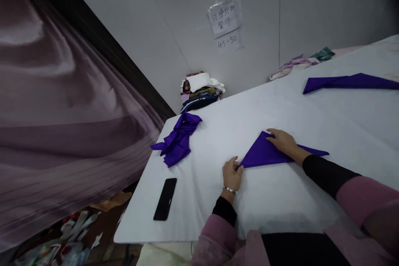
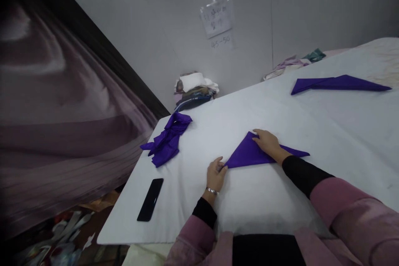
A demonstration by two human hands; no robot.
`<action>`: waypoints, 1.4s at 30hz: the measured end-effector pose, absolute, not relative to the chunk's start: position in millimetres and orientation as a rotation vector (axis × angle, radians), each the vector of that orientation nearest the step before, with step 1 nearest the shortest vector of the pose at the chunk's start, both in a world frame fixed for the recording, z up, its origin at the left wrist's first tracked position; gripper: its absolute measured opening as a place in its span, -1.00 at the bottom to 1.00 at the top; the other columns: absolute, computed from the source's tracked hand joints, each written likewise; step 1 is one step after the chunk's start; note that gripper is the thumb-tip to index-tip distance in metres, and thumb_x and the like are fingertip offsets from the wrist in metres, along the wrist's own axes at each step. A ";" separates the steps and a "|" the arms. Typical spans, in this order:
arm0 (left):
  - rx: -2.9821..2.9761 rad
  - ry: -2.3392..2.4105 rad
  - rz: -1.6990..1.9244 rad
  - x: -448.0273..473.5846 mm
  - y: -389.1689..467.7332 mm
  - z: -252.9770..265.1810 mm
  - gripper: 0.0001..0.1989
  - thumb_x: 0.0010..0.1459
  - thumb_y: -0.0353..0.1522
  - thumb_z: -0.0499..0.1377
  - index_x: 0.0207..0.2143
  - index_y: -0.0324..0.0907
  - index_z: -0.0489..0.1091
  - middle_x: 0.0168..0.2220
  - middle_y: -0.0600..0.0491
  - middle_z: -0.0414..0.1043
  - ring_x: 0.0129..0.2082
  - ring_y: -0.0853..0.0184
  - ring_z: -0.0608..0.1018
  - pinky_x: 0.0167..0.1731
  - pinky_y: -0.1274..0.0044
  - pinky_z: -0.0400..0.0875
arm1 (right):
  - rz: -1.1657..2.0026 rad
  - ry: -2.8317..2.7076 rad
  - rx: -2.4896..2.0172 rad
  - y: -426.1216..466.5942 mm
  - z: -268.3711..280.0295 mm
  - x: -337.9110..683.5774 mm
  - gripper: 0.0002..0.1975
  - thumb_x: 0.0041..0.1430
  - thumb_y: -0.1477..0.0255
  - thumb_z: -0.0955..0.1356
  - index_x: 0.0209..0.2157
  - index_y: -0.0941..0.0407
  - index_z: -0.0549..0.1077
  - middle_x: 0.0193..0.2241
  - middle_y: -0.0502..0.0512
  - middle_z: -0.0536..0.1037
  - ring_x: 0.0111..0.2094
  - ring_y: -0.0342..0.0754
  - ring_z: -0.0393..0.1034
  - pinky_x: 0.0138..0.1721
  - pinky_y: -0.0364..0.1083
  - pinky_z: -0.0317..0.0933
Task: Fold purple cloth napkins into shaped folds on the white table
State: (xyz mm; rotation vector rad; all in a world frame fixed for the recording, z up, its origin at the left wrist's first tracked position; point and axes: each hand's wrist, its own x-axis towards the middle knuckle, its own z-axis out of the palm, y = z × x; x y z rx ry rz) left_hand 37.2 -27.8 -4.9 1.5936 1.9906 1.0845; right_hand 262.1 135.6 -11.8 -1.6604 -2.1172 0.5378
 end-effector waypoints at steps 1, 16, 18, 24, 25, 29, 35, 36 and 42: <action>1.590 1.991 1.091 36.7 -28.2 -5.2 -0.61 -0.02 -0.50 0.20 -0.08 -0.12 0.39 -0.33 0.10 0.49 -0.21 0.28 0.47 -0.06 0.31 0.32 | 0.536 -2.116 -1.659 135.8 -11.8 262.2 -0.56 0.15 0.31 0.27 0.07 0.12 0.36 -0.13 0.14 0.54 -0.07 0.06 0.38 -0.12 -0.02 0.23; 1.606 2.054 1.156 31.2 -41.2 -3.8 -0.64 0.00 -0.56 0.17 -0.13 -0.11 0.41 -0.29 0.09 0.52 -0.15 0.28 0.46 -0.05 0.33 0.33 | 0.547 -2.109 -1.673 138.0 -12.5 268.7 -0.55 0.12 0.27 0.28 0.04 0.10 0.38 -0.18 0.14 0.54 -0.15 0.09 0.41 -0.23 -0.03 0.24; 1.663 2.073 1.141 32.5 -42.3 -3.1 -0.67 -0.05 -0.55 0.22 -0.19 -0.11 0.43 -0.23 0.08 0.50 -0.12 0.26 0.45 -0.04 0.32 0.33 | 0.554 -2.106 -1.668 138.6 -13.5 269.7 -0.55 0.11 0.26 0.28 0.04 0.09 0.38 -0.19 0.13 0.54 -0.17 0.09 0.41 -0.25 -0.03 0.24; 1.681 2.104 1.067 38.2 -38.8 -1.3 -0.84 -0.06 -0.50 0.29 -0.40 -0.09 0.48 -0.21 0.08 0.47 -0.06 0.24 0.42 0.02 0.26 0.26 | 0.581 -2.107 -1.644 139.8 -15.5 271.8 -0.54 0.10 0.23 0.29 0.03 0.08 0.37 -0.17 0.12 0.54 -0.15 0.09 0.40 -0.22 -0.02 0.24; 1.661 2.115 1.052 38.8 -38.3 -1.2 -0.87 -0.04 -0.49 0.28 -0.42 -0.09 0.48 -0.21 0.08 0.47 -0.05 0.23 0.42 0.03 0.24 0.24 | 0.584 -2.110 -1.648 139.9 -15.1 271.7 -0.54 0.10 0.23 0.29 0.03 0.08 0.37 -0.17 0.12 0.54 -0.15 0.09 0.40 -0.22 -0.02 0.24; 1.632 2.136 1.002 40.3 -38.2 -1.2 -0.89 0.02 -0.49 0.22 -0.47 -0.11 0.47 -0.18 0.06 0.46 -0.01 0.22 0.39 0.05 0.23 0.20 | 0.594 -2.131 -1.678 140.7 -12.7 270.3 -0.53 0.11 0.23 0.28 0.04 0.09 0.37 -0.17 0.13 0.54 -0.16 0.08 0.41 -0.26 -0.04 0.23; 1.671 2.141 0.981 41.0 -39.4 -1.3 -0.88 0.04 -0.50 0.18 -0.47 -0.12 0.44 -0.14 0.03 0.44 0.01 0.19 0.36 0.05 0.22 0.18 | 0.552 -2.155 -1.700 141.4 -13.3 266.6 -0.53 0.12 0.27 0.27 0.06 0.11 0.35 -0.20 0.13 0.54 -0.17 0.07 0.41 -0.26 -0.05 0.22; 1.672 2.143 0.976 41.0 -39.4 -1.5 -0.88 0.04 -0.50 0.18 -0.47 -0.12 0.44 -0.13 0.03 0.43 0.02 0.19 0.36 0.05 0.21 0.18 | 0.544 -2.157 -1.701 141.1 -13.4 266.1 -0.53 0.12 0.27 0.27 0.06 0.11 0.35 -0.20 0.12 0.54 -0.17 0.07 0.41 -0.26 -0.06 0.22; 1.684 2.149 0.974 40.0 -38.5 -4.1 -0.88 0.04 -0.50 0.17 -0.47 -0.13 0.43 -0.12 0.02 0.43 0.03 0.19 0.35 0.06 0.21 0.17 | 0.493 -2.133 -1.694 138.3 -13.1 263.9 -0.55 0.14 0.30 0.24 0.05 0.13 0.36 -0.20 0.11 0.54 -0.17 0.04 0.39 -0.25 -0.07 0.21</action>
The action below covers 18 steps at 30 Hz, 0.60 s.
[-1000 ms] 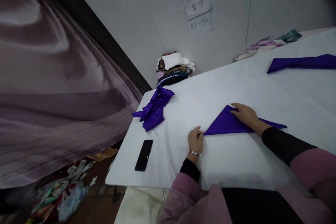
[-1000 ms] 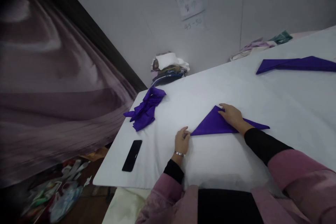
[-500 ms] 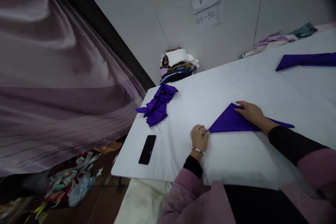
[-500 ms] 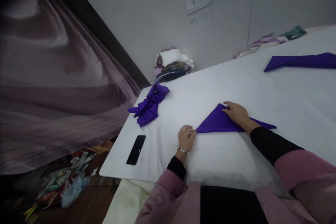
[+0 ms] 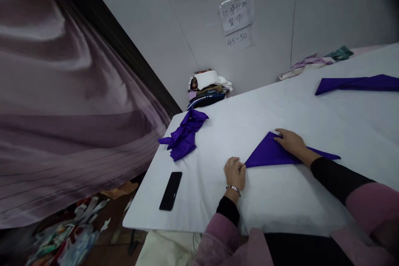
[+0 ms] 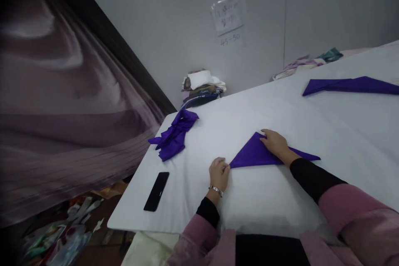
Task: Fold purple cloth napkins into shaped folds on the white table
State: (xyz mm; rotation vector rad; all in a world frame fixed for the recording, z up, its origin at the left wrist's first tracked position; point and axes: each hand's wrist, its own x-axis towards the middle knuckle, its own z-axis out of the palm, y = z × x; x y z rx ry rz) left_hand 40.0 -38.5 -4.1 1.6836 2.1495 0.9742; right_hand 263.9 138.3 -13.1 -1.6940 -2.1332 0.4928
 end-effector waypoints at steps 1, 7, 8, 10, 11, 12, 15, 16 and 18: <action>1.681 2.149 0.972 39.8 -38.3 -4.3 -0.88 0.04 -0.50 0.17 -0.47 -0.13 0.43 -0.11 0.02 0.42 0.03 0.19 0.35 0.06 0.21 0.17 | 0.487 -2.136 -1.693 138.0 -13.2 263.7 -0.56 0.15 0.30 0.24 0.05 0.14 0.36 -0.19 0.12 0.54 -0.17 0.04 0.39 -0.25 -0.07 0.21; 1.665 2.141 0.979 40.2 -38.5 -2.1 -0.88 0.04 -0.50 0.16 -0.47 -0.13 0.43 -0.10 0.02 0.42 0.04 0.19 0.35 0.07 0.19 0.14 | 0.449 -2.136 -1.701 136.1 -13.0 262.3 -0.56 0.16 0.35 0.21 0.06 0.14 0.35 -0.16 0.14 0.52 -0.12 0.05 0.37 -0.20 -0.05 0.21; 1.664 2.139 0.981 40.1 -38.4 -1.7 -0.88 0.04 -0.51 0.16 -0.47 -0.13 0.42 -0.10 0.02 0.42 0.04 0.18 0.35 0.07 0.19 0.15 | 0.445 -2.133 -1.700 135.6 -12.7 262.1 -0.57 0.16 0.36 0.21 0.06 0.14 0.36 -0.15 0.14 0.52 -0.11 0.05 0.36 -0.19 -0.04 0.21; 1.663 2.139 0.983 39.7 -38.3 -1.7 -0.88 0.04 -0.51 0.16 -0.48 -0.13 0.42 -0.10 0.02 0.43 0.03 0.18 0.35 0.06 0.19 0.15 | 0.440 -2.127 -1.697 134.6 -12.1 261.8 -0.57 0.16 0.37 0.21 0.05 0.13 0.37 -0.14 0.14 0.52 -0.10 0.05 0.36 -0.17 -0.03 0.22; 1.661 2.140 0.984 39.4 -38.2 -1.9 -0.87 0.04 -0.51 0.16 -0.48 -0.13 0.42 -0.10 0.01 0.43 0.03 0.18 0.35 0.06 0.19 0.15 | 0.440 -2.123 -1.698 134.2 -11.9 261.7 -0.57 0.16 0.37 0.21 0.05 0.13 0.37 -0.13 0.14 0.51 -0.10 0.06 0.36 -0.16 -0.03 0.22; 1.661 2.140 0.984 39.0 -38.0 -2.2 -0.87 0.04 -0.51 0.16 -0.48 -0.14 0.42 -0.10 0.01 0.43 0.03 0.18 0.35 0.06 0.19 0.15 | 0.442 -2.119 -1.698 133.9 -11.8 261.6 -0.57 0.16 0.37 0.21 0.05 0.13 0.37 -0.13 0.14 0.51 -0.10 0.06 0.36 -0.16 -0.03 0.23; 1.665 2.139 1.003 38.2 -37.4 -3.4 -0.87 0.03 -0.52 0.16 -0.49 -0.14 0.42 -0.11 0.01 0.43 0.03 0.18 0.36 0.06 0.18 0.15 | 0.448 -2.109 -1.701 133.8 -12.2 261.3 -0.58 0.16 0.37 0.21 0.05 0.12 0.37 -0.14 0.14 0.52 -0.11 0.06 0.37 -0.18 -0.02 0.24; 1.668 2.137 1.013 38.2 -37.2 -3.7 -0.87 0.02 -0.52 0.16 -0.49 -0.13 0.43 -0.11 0.01 0.43 0.02 0.18 0.36 0.05 0.18 0.16 | 0.447 -2.108 -1.700 134.0 -12.5 261.2 -0.58 0.16 0.37 0.21 0.05 0.11 0.37 -0.14 0.14 0.52 -0.11 0.06 0.37 -0.18 -0.02 0.24; 1.668 2.135 1.031 38.4 -36.8 -4.2 -0.87 0.02 -0.52 0.16 -0.49 -0.13 0.43 -0.12 0.01 0.44 0.01 0.18 0.37 0.04 0.19 0.18 | 0.446 -2.107 -1.702 134.6 -13.0 261.1 -0.58 0.16 0.37 0.21 0.05 0.10 0.37 -0.14 0.14 0.52 -0.11 0.06 0.37 -0.17 -0.02 0.24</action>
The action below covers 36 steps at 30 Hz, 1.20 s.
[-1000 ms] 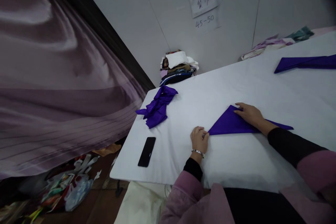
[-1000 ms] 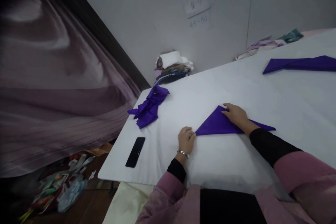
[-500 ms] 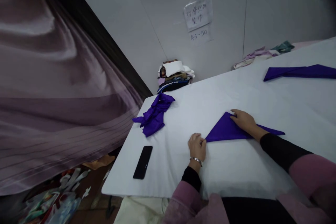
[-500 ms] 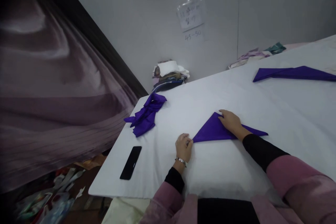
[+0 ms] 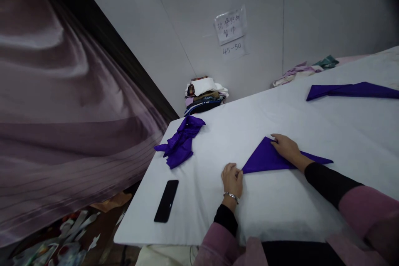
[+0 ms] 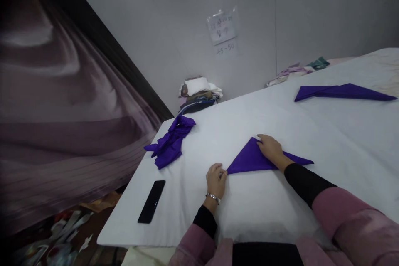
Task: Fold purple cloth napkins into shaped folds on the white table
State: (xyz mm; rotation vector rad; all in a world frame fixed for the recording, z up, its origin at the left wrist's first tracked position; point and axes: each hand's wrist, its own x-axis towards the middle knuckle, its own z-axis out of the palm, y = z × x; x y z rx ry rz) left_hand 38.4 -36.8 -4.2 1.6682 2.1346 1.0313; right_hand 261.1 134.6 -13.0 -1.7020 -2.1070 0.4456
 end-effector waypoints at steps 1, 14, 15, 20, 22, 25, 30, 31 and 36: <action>1.666 2.136 1.037 38.6 -36.6 -4.4 -0.87 0.02 -0.52 0.17 -0.50 -0.13 0.42 -0.13 0.01 0.44 0.01 0.18 0.38 0.03 0.19 0.19 | 0.445 -2.108 -1.702 134.8 -13.1 260.9 -0.58 0.16 0.37 0.21 0.05 0.11 0.38 -0.13 0.14 0.52 -0.10 0.06 0.36 -0.16 -0.02 0.24; 1.885 2.050 0.981 68.6 -10.4 26.2 -0.87 0.10 -0.44 0.14 -0.29 -0.11 0.45 -0.01 -0.04 0.40 0.08 0.14 0.33 0.10 0.17 0.14 | 0.418 -2.117 -1.662 134.8 -14.6 260.0 -0.60 0.16 0.40 0.20 0.03 0.14 0.38 -0.12 0.17 0.50 -0.06 0.06 0.34 -0.10 -0.03 0.22; 1.972 1.972 0.949 80.4 -1.8 30.9 -0.81 0.11 -0.44 0.12 -0.22 -0.10 0.44 0.02 -0.04 0.38 0.10 0.14 0.32 0.13 0.16 0.11 | 0.416 -2.116 -1.657 134.8 -14.5 259.8 -0.60 0.16 0.40 0.21 0.03 0.14 0.38 -0.12 0.17 0.51 -0.06 0.06 0.34 -0.10 -0.02 0.21; 2.238 1.751 0.651 135.2 46.2 32.6 -0.60 0.14 -0.46 0.04 0.05 -0.13 0.30 0.17 -0.10 0.23 0.19 0.08 0.21 0.18 0.12 0.03 | 0.417 -2.111 -1.641 135.5 -12.2 258.5 -0.59 0.15 0.42 0.20 0.03 0.12 0.39 -0.14 0.15 0.52 -0.07 0.04 0.36 -0.09 -0.03 0.22; 2.254 1.749 0.526 144.8 60.9 24.2 -0.55 0.13 -0.46 0.03 0.11 -0.20 0.25 0.20 -0.14 0.17 0.23 0.06 0.16 0.20 0.14 0.01 | 0.416 -2.107 -1.646 136.0 -11.5 258.2 -0.58 0.14 0.44 0.21 0.04 0.12 0.39 -0.10 0.16 0.51 -0.06 0.03 0.35 -0.08 -0.04 0.21; 2.226 1.778 0.418 147.2 72.4 10.4 -0.47 0.12 -0.44 0.03 0.17 -0.29 0.16 0.25 -0.18 0.10 0.26 0.06 0.09 0.23 0.19 -0.03 | 0.408 -2.103 -1.648 136.1 -10.8 257.8 -0.57 0.13 0.46 0.21 0.04 0.14 0.38 -0.06 0.17 0.49 -0.05 0.03 0.34 -0.07 -0.05 0.20; 2.221 1.805 0.394 144.0 73.7 0.7 -0.45 0.16 -0.38 -0.01 0.22 -0.28 0.08 0.28 -0.18 0.00 0.30 0.11 0.01 0.25 0.21 -0.11 | 0.352 -2.101 -1.619 129.6 -5.8 253.5 -0.61 0.16 0.45 0.22 0.03 0.17 0.39 -0.05 0.21 0.48 -0.05 0.05 0.32 -0.06 -0.05 0.16; 2.233 1.805 0.389 144.0 73.3 0.8 -0.45 0.17 -0.37 -0.02 0.22 -0.29 0.08 0.28 -0.19 0.00 0.30 0.11 0.00 0.25 0.21 -0.11 | 0.332 -2.103 -1.605 127.2 -3.9 252.1 -0.61 0.16 0.47 0.21 0.03 0.18 0.38 -0.04 0.22 0.47 -0.03 0.06 0.30 -0.05 -0.04 0.14; 2.312 1.816 0.258 145.1 72.6 2.3 -0.44 0.21 -0.36 -0.09 0.23 -0.41 0.05 0.28 -0.26 -0.01 0.31 0.10 -0.03 0.26 0.23 -0.15 | 0.225 -2.122 -1.489 115.9 2.8 247.9 -0.61 0.23 0.48 0.16 0.07 0.17 0.33 0.07 0.22 0.37 0.08 0.06 0.17 0.05 0.00 0.01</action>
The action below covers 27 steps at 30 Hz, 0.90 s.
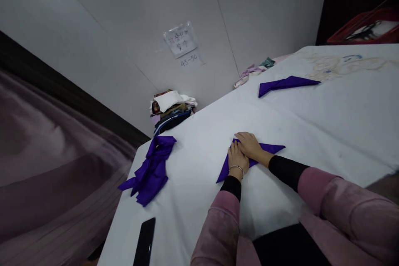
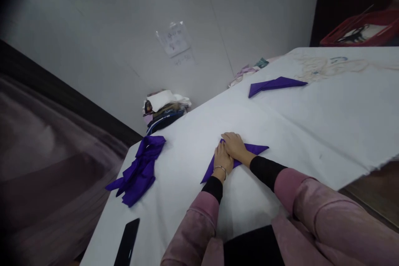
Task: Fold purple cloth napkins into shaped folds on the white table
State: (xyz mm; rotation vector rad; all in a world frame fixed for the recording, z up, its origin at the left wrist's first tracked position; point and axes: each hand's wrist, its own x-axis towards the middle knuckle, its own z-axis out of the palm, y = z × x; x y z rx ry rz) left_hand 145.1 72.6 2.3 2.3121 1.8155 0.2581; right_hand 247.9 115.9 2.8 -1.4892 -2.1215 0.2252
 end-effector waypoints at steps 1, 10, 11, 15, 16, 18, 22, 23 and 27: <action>2.329 1.822 0.221 145.2 72.6 2.4 -0.44 0.21 -0.36 -0.11 0.24 -0.42 0.04 0.28 -0.25 -0.02 0.31 0.10 -0.04 0.26 0.24 -0.15 | 0.212 -2.124 -1.469 114.9 2.4 248.1 -0.61 0.25 0.47 0.15 0.08 0.18 0.32 0.07 0.22 0.37 0.09 0.05 0.16 0.05 0.01 0.00; 2.413 1.921 0.037 143.8 72.9 1.9 -0.42 0.27 -0.25 -0.19 0.27 -0.35 -0.01 0.31 -0.13 -0.07 0.31 0.19 -0.04 0.26 0.31 -0.08 | 0.192 -2.097 -1.394 118.3 -13.4 258.0 -0.61 0.25 0.48 0.14 0.07 0.21 0.31 0.03 0.26 0.40 0.05 0.09 0.19 0.05 0.07 -0.02; 2.415 1.928 0.030 143.8 73.1 1.5 -0.42 0.27 -0.24 -0.20 0.27 -0.34 -0.01 0.31 -0.12 -0.07 0.31 0.20 -0.03 0.26 0.31 -0.08 | 0.202 -2.092 -1.387 118.0 -14.5 259.9 -0.61 0.26 0.47 0.13 0.08 0.21 0.31 0.03 0.26 0.40 0.05 0.10 0.19 0.05 0.08 -0.02; 2.419 1.946 0.012 144.2 73.6 -0.3 -0.42 0.27 -0.23 -0.20 0.26 -0.36 0.01 0.31 -0.12 -0.07 0.31 0.20 -0.02 0.26 0.32 -0.08 | 0.272 -2.058 -1.373 117.8 -15.1 267.7 -0.59 0.26 0.41 0.14 0.08 0.21 0.32 0.02 0.28 0.41 0.05 0.13 0.21 0.07 0.13 0.00; 2.424 1.947 0.015 144.2 73.6 -0.7 -0.42 0.28 -0.23 -0.20 0.26 -0.37 0.01 0.31 -0.12 -0.07 0.31 0.20 -0.02 0.26 0.32 -0.08 | 0.301 -2.044 -1.371 118.9 -13.6 270.6 -0.59 0.26 0.38 0.15 0.08 0.19 0.32 0.02 0.27 0.42 0.05 0.12 0.22 0.07 0.13 0.02; 2.437 1.948 0.033 144.0 73.3 -1.1 -0.42 0.28 -0.24 -0.20 0.25 -0.38 0.02 0.31 -0.13 -0.06 0.31 0.20 -0.02 0.26 0.32 -0.07 | 0.365 -2.000 -1.378 122.8 -7.9 280.6 -0.58 0.26 0.32 0.16 0.08 0.17 0.32 0.03 0.24 0.42 0.06 0.09 0.24 0.07 0.10 0.07; 2.458 1.947 0.066 143.2 72.7 -1.3 -0.43 0.28 -0.22 -0.21 0.25 -0.35 0.05 0.30 -0.12 -0.03 0.30 0.19 0.00 0.26 0.32 -0.04 | 0.515 -1.866 -1.426 128.5 10.3 326.7 -0.54 0.26 0.22 0.13 0.05 0.16 0.35 -0.03 0.22 0.47 -0.04 0.02 0.35 -0.05 -0.01 0.22; 2.461 1.946 0.066 143.1 72.6 -1.1 -0.43 0.28 -0.22 -0.21 0.25 -0.35 0.05 0.30 -0.12 -0.03 0.30 0.19 0.00 0.26 0.31 -0.04 | 0.610 -1.830 -1.442 127.2 13.9 342.5 -0.54 0.24 0.19 0.15 0.02 0.16 0.38 -0.08 0.20 0.50 -0.10 0.01 0.39 -0.11 -0.03 0.25; 2.444 1.955 0.043 143.3 72.6 -0.2 -0.42 0.28 -0.22 -0.21 0.25 -0.36 0.04 0.30 -0.11 -0.04 0.30 0.19 0.00 0.26 0.33 -0.05 | 1.146 -1.702 -1.494 109.4 15.9 399.2 -0.51 0.04 0.08 0.31 -0.14 0.16 0.48 -0.32 0.14 0.56 -0.33 -0.02 0.42 -0.30 -0.08 0.26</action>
